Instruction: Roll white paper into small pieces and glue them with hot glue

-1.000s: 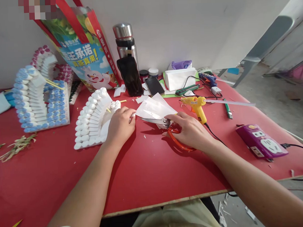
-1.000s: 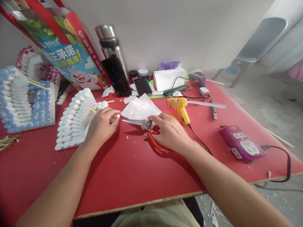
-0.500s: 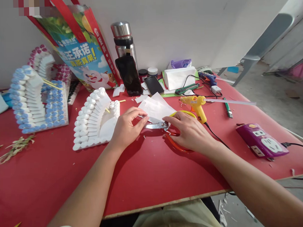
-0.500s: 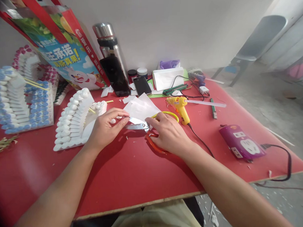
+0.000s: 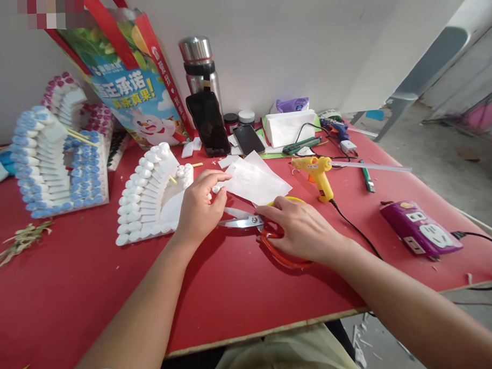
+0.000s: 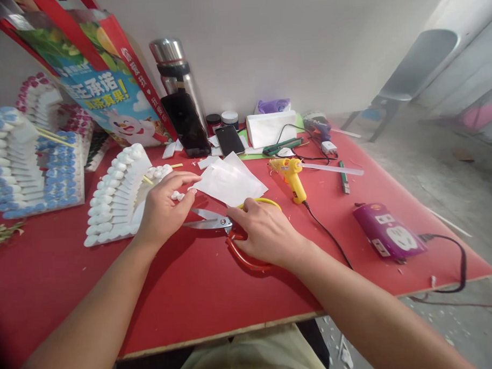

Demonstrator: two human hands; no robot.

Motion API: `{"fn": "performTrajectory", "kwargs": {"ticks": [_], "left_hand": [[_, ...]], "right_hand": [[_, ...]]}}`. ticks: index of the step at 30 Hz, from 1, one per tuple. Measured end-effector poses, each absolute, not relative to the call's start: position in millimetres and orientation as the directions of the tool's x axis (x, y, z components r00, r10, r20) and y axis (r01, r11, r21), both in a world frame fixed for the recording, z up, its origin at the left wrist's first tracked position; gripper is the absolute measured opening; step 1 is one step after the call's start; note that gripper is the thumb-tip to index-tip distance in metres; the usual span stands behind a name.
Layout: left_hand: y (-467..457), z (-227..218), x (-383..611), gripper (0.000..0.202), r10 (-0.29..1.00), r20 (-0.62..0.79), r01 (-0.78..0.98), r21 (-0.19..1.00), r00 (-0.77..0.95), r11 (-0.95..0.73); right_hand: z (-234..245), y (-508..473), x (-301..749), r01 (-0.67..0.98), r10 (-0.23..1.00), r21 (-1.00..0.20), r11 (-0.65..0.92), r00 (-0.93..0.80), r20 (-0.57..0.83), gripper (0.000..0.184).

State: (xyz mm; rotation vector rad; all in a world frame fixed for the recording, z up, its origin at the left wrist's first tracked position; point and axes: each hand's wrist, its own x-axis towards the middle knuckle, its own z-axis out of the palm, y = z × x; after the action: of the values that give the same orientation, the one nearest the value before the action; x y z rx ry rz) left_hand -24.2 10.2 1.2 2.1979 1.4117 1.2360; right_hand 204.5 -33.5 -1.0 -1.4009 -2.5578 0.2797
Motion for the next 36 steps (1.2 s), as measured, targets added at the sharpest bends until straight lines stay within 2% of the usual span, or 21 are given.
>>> {"fn": "performTrajectory", "kwargs": {"ticks": [4,8,11,17,19,22,24,26,29,30,33,36], "left_hand": [[12.1,-2.3,-26.1,0.021,0.820,0.527,0.633,0.562,0.222,-0.532],[12.1,-1.6,-26.6,0.020,0.800,0.553,0.645,0.528,0.233,-0.552],[11.5,0.2,-27.1,0.019,0.782,0.579,0.640,0.514,0.232,-0.571],[10.0,-0.6,-25.7,0.019,0.768,0.591,0.629,0.506,0.245,-0.590],[10.2,-3.0,-24.6,0.019,0.783,0.572,0.635,0.515,0.247,-0.576],[10.8,-7.6,-23.1,0.020,0.794,0.557,0.637,0.527,0.241,-0.563],[10.9,-10.4,-22.5,0.020,0.794,0.560,0.632,0.533,0.235,-0.563],[10.7,-11.9,-22.2,0.020,0.790,0.568,0.628,0.533,0.231,-0.567],[10.1,-11.4,-22.5,0.019,0.778,0.586,0.624,0.527,0.225,-0.577],[10.0,-10.9,-22.7,0.019,0.773,0.597,0.621,0.527,0.215,-0.580],[10.1,-9.9,-23.1,0.018,0.774,0.604,0.618,0.540,0.189,-0.572],[9.8,-10.7,-22.2,0.018,0.800,0.572,0.613,0.571,0.182,-0.547]], "right_hand": [[1.0,-42.0,197.0,0.791,0.818,-0.235,0.565,-0.575,0.028,0.031],[1.8,-46.4,189.2,0.785,0.788,-0.147,0.602,-0.614,-0.043,0.021],[9.4,-48.2,186.9,0.783,0.778,-0.112,0.611,-0.621,-0.094,0.020],[39.8,-44.7,196.4,0.654,0.635,-0.291,0.699,-0.754,-0.169,0.027],[48.1,-41.2,193.9,0.714,0.701,-0.238,0.659,-0.697,-0.151,0.024],[52.0,-31.9,179.3,0.843,0.838,-0.037,0.537,-0.538,-0.093,0.024],[45.9,-21.3,167.4,0.872,0.871,0.006,0.489,-0.488,-0.049,0.025],[32.7,-7.7,160.0,0.897,0.896,-0.021,0.441,-0.438,0.065,0.028],[7.5,11.9,164.2,0.926,0.933,-0.126,0.357,-0.346,0.099,0.031],[-0.1,17.2,169.2,0.930,0.950,-0.197,0.311,-0.296,0.103,0.027],[-15.7,28.5,186.4,0.843,0.952,-0.447,0.298,-0.293,0.083,0.015],[-20.1,34.6,196.3,0.747,0.960,-0.607,0.271,-0.258,0.111,0.019]]}}
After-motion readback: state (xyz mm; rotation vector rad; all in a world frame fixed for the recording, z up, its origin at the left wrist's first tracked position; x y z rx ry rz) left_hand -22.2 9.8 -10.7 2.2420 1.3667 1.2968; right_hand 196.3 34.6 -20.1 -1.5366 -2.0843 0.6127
